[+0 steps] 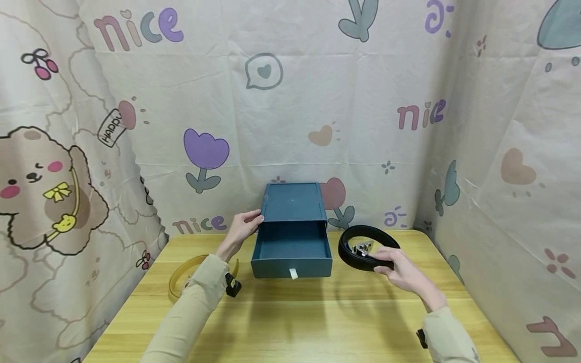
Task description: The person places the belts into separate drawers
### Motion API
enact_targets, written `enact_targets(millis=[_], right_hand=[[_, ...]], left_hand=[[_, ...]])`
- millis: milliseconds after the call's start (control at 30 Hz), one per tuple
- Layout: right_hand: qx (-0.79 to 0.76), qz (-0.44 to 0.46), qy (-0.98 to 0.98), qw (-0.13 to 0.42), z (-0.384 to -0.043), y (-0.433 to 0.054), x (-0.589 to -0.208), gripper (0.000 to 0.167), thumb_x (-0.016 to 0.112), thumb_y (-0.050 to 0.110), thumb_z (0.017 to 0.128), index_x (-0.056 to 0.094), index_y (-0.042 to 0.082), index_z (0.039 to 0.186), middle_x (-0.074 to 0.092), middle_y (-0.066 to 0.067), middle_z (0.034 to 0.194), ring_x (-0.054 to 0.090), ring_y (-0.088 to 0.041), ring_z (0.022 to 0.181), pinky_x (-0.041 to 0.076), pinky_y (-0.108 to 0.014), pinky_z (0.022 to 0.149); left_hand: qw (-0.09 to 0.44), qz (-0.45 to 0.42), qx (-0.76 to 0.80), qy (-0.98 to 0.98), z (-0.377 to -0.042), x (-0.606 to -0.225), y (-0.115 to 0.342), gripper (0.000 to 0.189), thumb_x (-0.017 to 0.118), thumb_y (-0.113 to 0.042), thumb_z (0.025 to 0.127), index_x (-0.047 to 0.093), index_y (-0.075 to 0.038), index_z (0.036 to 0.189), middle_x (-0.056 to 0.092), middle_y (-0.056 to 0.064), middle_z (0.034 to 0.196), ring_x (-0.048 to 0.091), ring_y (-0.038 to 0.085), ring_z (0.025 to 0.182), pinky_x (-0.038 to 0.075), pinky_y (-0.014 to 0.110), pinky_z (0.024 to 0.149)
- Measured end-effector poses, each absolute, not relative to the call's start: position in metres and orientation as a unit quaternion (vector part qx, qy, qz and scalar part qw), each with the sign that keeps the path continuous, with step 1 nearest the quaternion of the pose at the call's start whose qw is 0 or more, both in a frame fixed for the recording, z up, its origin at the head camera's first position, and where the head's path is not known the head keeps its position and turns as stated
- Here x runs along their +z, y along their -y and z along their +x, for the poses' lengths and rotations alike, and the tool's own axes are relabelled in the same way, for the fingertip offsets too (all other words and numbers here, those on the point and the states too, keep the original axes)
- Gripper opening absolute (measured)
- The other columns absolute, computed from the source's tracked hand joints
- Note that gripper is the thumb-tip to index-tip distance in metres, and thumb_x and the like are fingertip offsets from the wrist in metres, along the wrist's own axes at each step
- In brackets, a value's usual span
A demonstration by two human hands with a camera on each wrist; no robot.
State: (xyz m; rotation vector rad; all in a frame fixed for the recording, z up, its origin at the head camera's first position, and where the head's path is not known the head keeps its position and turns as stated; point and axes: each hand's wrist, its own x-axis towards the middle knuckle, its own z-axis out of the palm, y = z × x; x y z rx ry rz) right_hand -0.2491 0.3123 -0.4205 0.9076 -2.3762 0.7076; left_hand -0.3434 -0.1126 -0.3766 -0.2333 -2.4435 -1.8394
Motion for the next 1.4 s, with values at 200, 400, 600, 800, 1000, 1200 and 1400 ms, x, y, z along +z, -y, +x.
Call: enact_targets(millis=[200,400,600,800,1000,1200,1400], right_hand=[[0.284,0.385,0.841,0.253,-0.254,-0.307,-0.402,0.032,0.077,-0.017,0.071,0.075,-0.007,0.101,0.059,0.000,0.080,0.044,0.003,0.075,0.034,-0.012,0.066],[0.270,0.379,0.847,0.256,-0.254,-0.303,-0.384,0.034,0.078,-0.014,0.072,0.075,-0.007,0.105,0.067,-0.002,0.089,0.050,0.003,0.082,0.038,-0.009,0.072],[0.262,0.370,0.855,0.254,-0.256,-0.293,-0.371,0.033,0.076,-0.012,0.076,0.075,-0.005,0.108,0.068,0.000,0.092,0.052,0.004,0.084,0.040,-0.009,0.075],[0.275,0.384,0.849,0.236,-0.258,-0.282,-0.356,0.032,0.074,-0.011,0.080,0.074,-0.003,0.111,0.065,0.003,0.092,0.047,0.003,0.079,0.040,-0.016,0.069],[0.276,0.398,0.847,0.221,-0.260,-0.272,-0.343,0.031,0.073,-0.009,0.083,0.073,-0.002,0.114,0.066,0.003,0.092,0.049,0.002,0.080,0.042,-0.016,0.071],[0.280,0.409,0.844,0.205,-0.260,-0.261,-0.332,0.032,0.072,-0.008,0.085,0.072,-0.003,0.117,0.064,0.003,0.092,0.049,0.001,0.080,0.042,-0.017,0.071],[0.282,0.408,0.849,0.185,-0.257,-0.250,-0.325,0.032,0.072,-0.003,0.087,0.071,-0.003,0.119,0.069,-0.002,0.099,0.053,0.000,0.084,0.048,-0.020,0.074]], left_hand=[[0.036,-0.075,-0.596,0.798,-0.342,-0.376,0.111,0.047,0.058,-0.016,0.102,0.052,0.003,0.144,0.055,0.026,0.145,0.056,0.039,0.132,0.044,0.051,0.112],[0.035,-0.077,-0.604,0.793,-0.340,-0.373,0.111,0.047,0.058,-0.015,0.102,0.051,0.003,0.144,0.054,0.027,0.146,0.055,0.040,0.133,0.044,0.051,0.112],[0.037,-0.077,-0.601,0.795,-0.342,-0.375,0.112,0.047,0.058,-0.015,0.102,0.051,0.003,0.144,0.054,0.026,0.146,0.055,0.040,0.133,0.044,0.051,0.113],[0.036,-0.078,-0.599,0.796,-0.344,-0.377,0.113,0.047,0.057,-0.016,0.103,0.051,0.004,0.145,0.053,0.028,0.146,0.054,0.041,0.134,0.043,0.052,0.113],[0.036,-0.079,-0.599,0.796,-0.344,-0.377,0.113,0.047,0.057,-0.016,0.103,0.050,0.003,0.145,0.054,0.027,0.146,0.055,0.040,0.133,0.044,0.051,0.112],[0.036,-0.082,-0.599,0.796,-0.342,-0.376,0.112,0.047,0.058,-0.015,0.102,0.051,0.003,0.145,0.054,0.027,0.146,0.056,0.039,0.133,0.044,0.051,0.112],[0.037,-0.082,-0.595,0.798,-0.343,-0.376,0.113,0.047,0.057,-0.016,0.102,0.050,0.003,0.145,0.054,0.027,0.145,0.056,0.040,0.132,0.044,0.052,0.112]])
